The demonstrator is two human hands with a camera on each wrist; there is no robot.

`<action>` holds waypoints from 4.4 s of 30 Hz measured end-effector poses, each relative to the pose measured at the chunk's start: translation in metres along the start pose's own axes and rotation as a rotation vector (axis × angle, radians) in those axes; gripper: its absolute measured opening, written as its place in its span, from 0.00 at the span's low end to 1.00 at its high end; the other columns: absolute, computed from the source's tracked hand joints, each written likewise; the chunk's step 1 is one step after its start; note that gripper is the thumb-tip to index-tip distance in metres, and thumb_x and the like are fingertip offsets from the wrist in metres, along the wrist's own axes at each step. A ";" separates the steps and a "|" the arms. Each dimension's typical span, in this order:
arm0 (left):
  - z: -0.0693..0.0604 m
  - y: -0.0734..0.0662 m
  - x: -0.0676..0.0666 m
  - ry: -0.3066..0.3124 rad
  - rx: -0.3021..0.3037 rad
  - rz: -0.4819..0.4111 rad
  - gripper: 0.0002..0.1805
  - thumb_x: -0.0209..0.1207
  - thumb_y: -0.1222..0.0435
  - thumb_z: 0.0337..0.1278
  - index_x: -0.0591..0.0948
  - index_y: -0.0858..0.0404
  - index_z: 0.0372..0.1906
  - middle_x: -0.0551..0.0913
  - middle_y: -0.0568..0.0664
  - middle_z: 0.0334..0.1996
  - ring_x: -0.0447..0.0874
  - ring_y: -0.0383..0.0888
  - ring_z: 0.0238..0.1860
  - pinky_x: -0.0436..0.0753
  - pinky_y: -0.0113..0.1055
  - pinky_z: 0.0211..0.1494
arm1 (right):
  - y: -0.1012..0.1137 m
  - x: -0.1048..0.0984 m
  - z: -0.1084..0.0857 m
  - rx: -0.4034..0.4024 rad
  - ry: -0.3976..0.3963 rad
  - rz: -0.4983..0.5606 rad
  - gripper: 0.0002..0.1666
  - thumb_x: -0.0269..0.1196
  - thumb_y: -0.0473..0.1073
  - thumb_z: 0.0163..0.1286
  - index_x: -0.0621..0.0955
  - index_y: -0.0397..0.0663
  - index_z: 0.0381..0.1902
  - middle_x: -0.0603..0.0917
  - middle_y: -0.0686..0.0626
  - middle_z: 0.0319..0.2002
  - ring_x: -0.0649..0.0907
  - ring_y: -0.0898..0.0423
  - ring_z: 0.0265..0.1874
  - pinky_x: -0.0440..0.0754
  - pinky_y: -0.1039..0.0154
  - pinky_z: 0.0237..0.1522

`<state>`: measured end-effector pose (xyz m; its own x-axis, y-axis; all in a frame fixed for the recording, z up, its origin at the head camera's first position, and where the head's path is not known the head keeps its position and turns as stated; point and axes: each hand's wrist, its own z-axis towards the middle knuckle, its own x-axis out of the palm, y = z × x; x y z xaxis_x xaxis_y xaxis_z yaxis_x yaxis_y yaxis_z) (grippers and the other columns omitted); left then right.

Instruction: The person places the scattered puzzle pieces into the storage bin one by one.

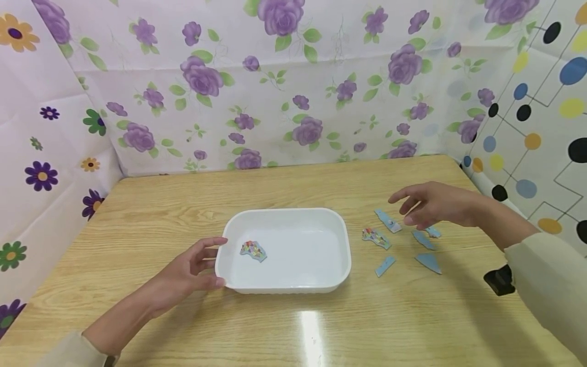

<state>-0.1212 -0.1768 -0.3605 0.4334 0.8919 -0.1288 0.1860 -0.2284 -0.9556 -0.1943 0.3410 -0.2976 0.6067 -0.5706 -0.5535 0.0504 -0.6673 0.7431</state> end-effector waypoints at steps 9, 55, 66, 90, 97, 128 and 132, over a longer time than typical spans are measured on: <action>0.000 -0.001 0.000 -0.003 -0.004 0.010 0.46 0.73 0.66 0.45 0.61 0.54 0.70 0.65 0.60 0.65 0.66 0.57 0.65 0.75 0.46 0.60 | -0.012 -0.007 -0.015 -0.007 -0.024 0.017 0.37 0.63 0.42 0.67 0.62 0.44 0.70 0.69 0.32 0.61 0.79 0.52 0.53 0.82 0.59 0.45; 0.000 0.001 0.000 -0.010 -0.012 0.019 0.46 0.73 0.67 0.44 0.62 0.52 0.70 0.65 0.59 0.64 0.66 0.56 0.65 0.75 0.46 0.60 | -0.103 0.043 -0.047 -0.062 -0.062 -0.109 0.38 0.70 0.44 0.58 0.70 0.49 0.66 0.69 0.43 0.48 0.72 0.61 0.38 0.72 0.68 0.35; 0.001 0.001 0.000 0.008 -0.004 0.019 0.46 0.72 0.67 0.45 0.60 0.53 0.70 0.65 0.59 0.65 0.66 0.56 0.65 0.74 0.47 0.61 | -0.117 0.058 -0.039 -0.177 -0.211 -0.122 0.34 0.73 0.38 0.52 0.76 0.52 0.58 0.64 0.43 0.41 0.62 0.57 0.32 0.62 0.64 0.26; 0.001 0.003 0.000 0.001 -0.005 -0.001 0.46 0.73 0.67 0.45 0.61 0.53 0.70 0.65 0.60 0.65 0.67 0.56 0.65 0.75 0.44 0.60 | -0.128 0.068 -0.043 -0.166 -0.368 -0.144 0.27 0.75 0.39 0.49 0.83 0.51 0.50 0.71 0.55 0.46 0.65 0.63 0.36 0.65 0.68 0.32; 0.000 0.001 -0.001 -0.010 -0.006 0.006 0.46 0.73 0.67 0.44 0.61 0.53 0.70 0.65 0.59 0.65 0.67 0.55 0.65 0.76 0.44 0.60 | -0.130 0.066 -0.045 -0.154 -0.354 -0.154 0.29 0.74 0.40 0.51 0.82 0.50 0.53 0.69 0.53 0.47 0.68 0.64 0.39 0.69 0.72 0.38; -0.001 0.001 0.000 0.006 -0.007 0.008 0.46 0.72 0.66 0.46 0.60 0.53 0.71 0.64 0.59 0.65 0.66 0.55 0.65 0.74 0.45 0.62 | -0.095 0.031 -0.046 -0.044 -0.344 -0.068 0.29 0.71 0.38 0.56 0.76 0.44 0.57 0.78 0.58 0.47 0.77 0.61 0.40 0.79 0.67 0.34; -0.001 0.001 -0.001 0.002 -0.007 0.011 0.47 0.72 0.66 0.45 0.60 0.54 0.71 0.65 0.59 0.65 0.66 0.55 0.65 0.74 0.45 0.61 | -0.092 0.031 -0.042 -0.059 -0.339 -0.078 0.28 0.70 0.39 0.59 0.75 0.43 0.57 0.77 0.58 0.49 0.78 0.61 0.40 0.80 0.66 0.35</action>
<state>-0.1208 -0.1780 -0.3611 0.4374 0.8885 -0.1385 0.1875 -0.2407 -0.9523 -0.1472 0.4047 -0.3669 0.3021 -0.6521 -0.6953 0.1381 -0.6918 0.7088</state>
